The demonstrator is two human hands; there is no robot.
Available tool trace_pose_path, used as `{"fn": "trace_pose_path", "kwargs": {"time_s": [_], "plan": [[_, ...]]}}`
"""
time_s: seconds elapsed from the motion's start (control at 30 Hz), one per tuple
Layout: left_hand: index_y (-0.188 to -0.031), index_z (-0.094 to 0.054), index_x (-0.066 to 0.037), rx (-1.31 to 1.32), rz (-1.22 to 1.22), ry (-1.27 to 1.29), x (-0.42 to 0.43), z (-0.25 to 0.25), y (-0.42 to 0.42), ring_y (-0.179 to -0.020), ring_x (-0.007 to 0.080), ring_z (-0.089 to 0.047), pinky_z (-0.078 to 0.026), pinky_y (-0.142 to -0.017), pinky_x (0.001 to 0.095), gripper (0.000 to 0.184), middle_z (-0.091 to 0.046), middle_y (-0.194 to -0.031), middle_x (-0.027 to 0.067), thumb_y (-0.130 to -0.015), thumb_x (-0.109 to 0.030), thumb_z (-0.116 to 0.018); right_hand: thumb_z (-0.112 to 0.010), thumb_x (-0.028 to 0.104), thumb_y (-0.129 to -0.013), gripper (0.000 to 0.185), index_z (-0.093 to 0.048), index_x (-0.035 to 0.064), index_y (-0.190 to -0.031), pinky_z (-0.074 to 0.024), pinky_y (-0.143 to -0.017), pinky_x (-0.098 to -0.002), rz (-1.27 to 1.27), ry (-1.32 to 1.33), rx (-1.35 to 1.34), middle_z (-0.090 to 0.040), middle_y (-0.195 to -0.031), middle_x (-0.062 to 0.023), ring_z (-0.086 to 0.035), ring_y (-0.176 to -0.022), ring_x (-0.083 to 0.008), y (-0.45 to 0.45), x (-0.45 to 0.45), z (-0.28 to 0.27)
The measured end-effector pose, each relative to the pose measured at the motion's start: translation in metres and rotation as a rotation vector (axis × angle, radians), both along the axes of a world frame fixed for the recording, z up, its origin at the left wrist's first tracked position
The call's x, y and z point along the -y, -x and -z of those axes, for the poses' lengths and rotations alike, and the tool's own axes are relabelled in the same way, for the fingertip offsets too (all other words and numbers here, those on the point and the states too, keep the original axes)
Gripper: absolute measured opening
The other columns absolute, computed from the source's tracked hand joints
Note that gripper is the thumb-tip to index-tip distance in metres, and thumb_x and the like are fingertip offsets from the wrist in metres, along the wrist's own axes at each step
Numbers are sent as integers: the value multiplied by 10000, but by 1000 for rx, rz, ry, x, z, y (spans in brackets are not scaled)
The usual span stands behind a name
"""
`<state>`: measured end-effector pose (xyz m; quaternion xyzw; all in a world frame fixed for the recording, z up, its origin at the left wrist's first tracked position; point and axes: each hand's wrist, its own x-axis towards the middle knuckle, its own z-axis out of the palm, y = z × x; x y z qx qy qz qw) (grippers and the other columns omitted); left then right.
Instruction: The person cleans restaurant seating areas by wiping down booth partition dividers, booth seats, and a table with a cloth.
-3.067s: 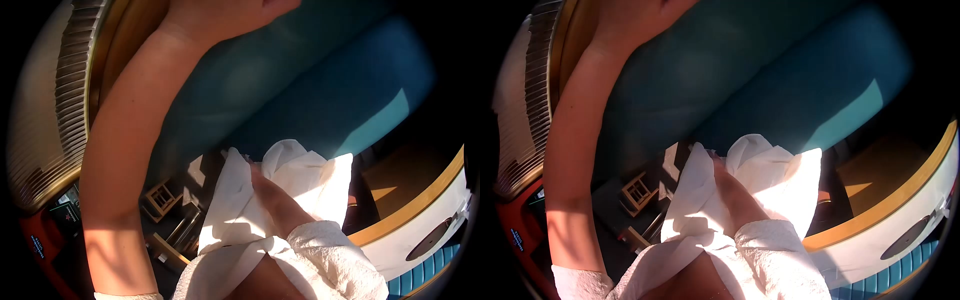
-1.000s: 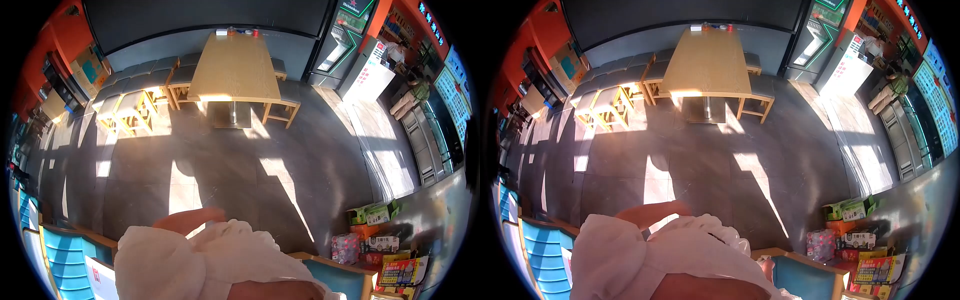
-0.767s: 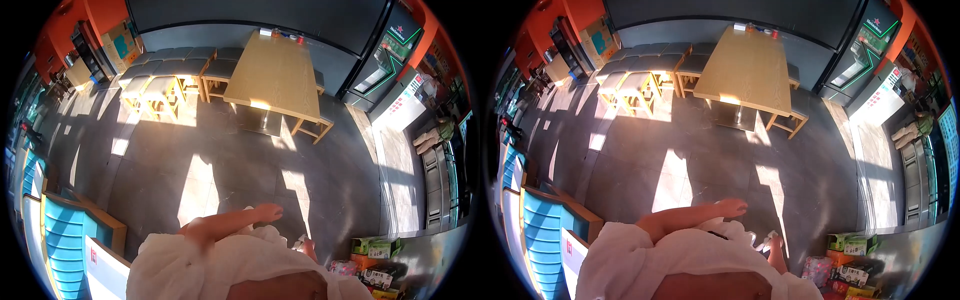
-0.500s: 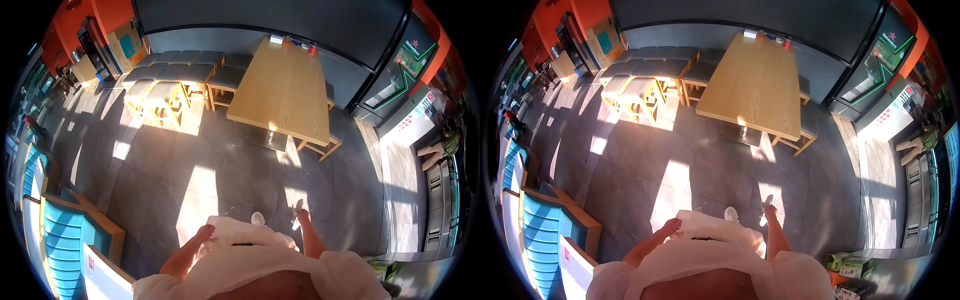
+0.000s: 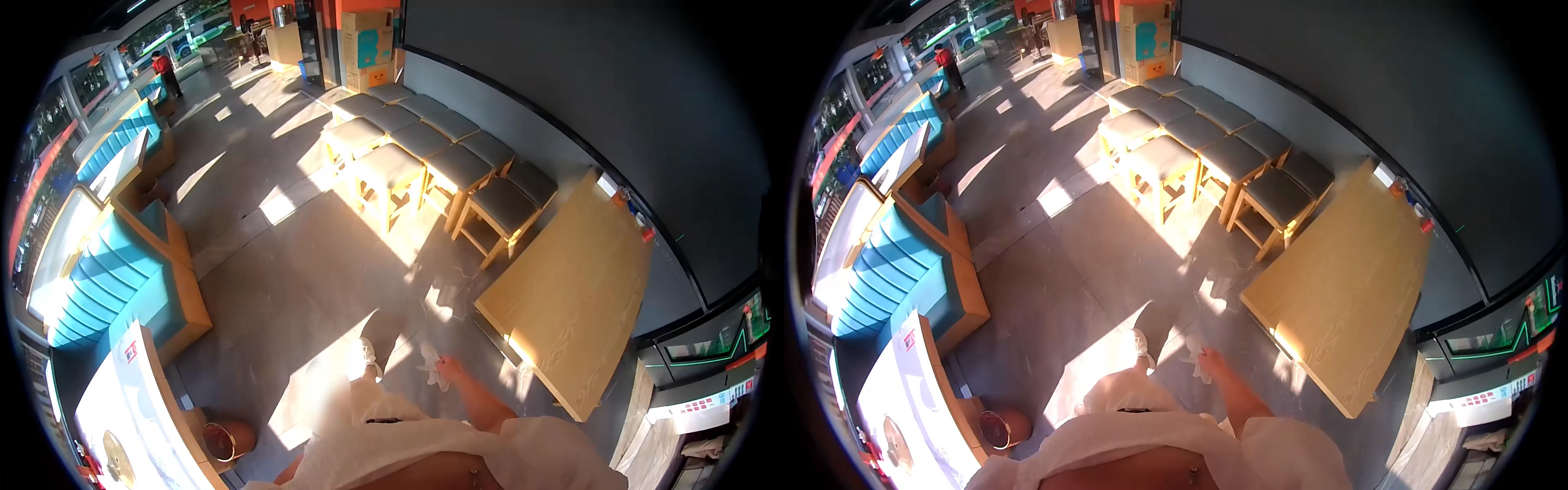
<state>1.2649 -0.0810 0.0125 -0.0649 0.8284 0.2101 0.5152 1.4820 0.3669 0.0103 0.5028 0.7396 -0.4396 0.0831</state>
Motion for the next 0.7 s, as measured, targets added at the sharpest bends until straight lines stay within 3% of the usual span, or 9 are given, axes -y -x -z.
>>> {"fn": "trace_pose_path", "kwargs": {"time_s": [0.17,0.23,0.27,0.33,0.4,0.47,0.5,0.63,0.7], "plan": [[-974,-639,-74,40,388,2,-79,43,106,-910,274,-605,-477,-783,376,318,-631,-985,125,-802,-309,-510,-520,256,-754,295,-654,67,-936,-479,-706,-391,164,-17,96,-655,-868,-144,-624,-817,-310,53,-71,42],[-988,-642,-81,-37,625,-4,-125,54,174,-946,281,-604,-472,-808,376,334,-631,-1023,128,-804,-325,-507,-519,225,-726,256,-655,52,-856,-480,-702,-398,-667,-622,316,-655,-796,-133,-627,-767,-311,52,-122,81],[-996,-644,-84,-129,622,-11,-157,52,212,-965,284,-603,-470,-820,376,343,-631,-1042,129,-805,-333,-505,-517,216,-724,251,-652,40,-841,-483,-686,-393,-698,-627,323,-651,-776,-135,-627,-750,-302,64,-141,78],[-984,-643,-86,-387,379,-122,-243,-38,273,-878,317,-620,-484,-776,405,327,-643,-986,136,-800,-317,-504,-512,200,-722,243,-646,17,-810,-488,-654,-383,-336,-458,181,-643,-735,-138,-627,-718,-285,90,-188,82],[-980,-644,-104,-540,114,-232,-313,-67,327,-829,259,-635,-493,-707,365,274,-656,-904,112,-803,-276,-526,-542,197,-744,211,-657,32,-808,-500,-679,-387,100,-229,56,-640,-817,-133,-626,-761,-279,137,-227,72],[-1005,-637,-127,-413,-66,-572,-360,-41,373,-861,244,-635,-490,-731,350,290,-657,-919,102,-822,-322,-525,-684,241,-683,227,-677,81,-844,-515,-718,-362,415,77,66,-646,-921,-102,-632,-816,-250,212,-237,-25],[-1024,-630,-140,-383,-69,-670,-380,-41,385,-877,253,-630,-487,-741,360,316,-656,-928,104,-823,-360,-523,-690,247,-670,238,-677,82,-841,-515,-716,-353,408,83,76,-647,-914,-100,-633,-815,-244,239,-255,-24],[-1053,-609,-134,-404,246,-508,-421,-28,408,-882,243,-616,-482,-760,380,319,-651,-943,87,-841,-357,-524,-714,270,-619,282,-677,86,-830,-517,-706,-319,-439,-290,383,-654,-887,-95,-637,-813,-223,321,-346,84],[-1054,-601,-171,-327,446,-346,-406,25,421,-937,278,-605,-474,-795,402,352,-648,-981,84,-833,-425,-498,-571,229,-765,210,-677,51,-800,-512,-678,-321,-750,-477,550,-663,-808,-109,-643,-760,-224,399,-364,50]]}}
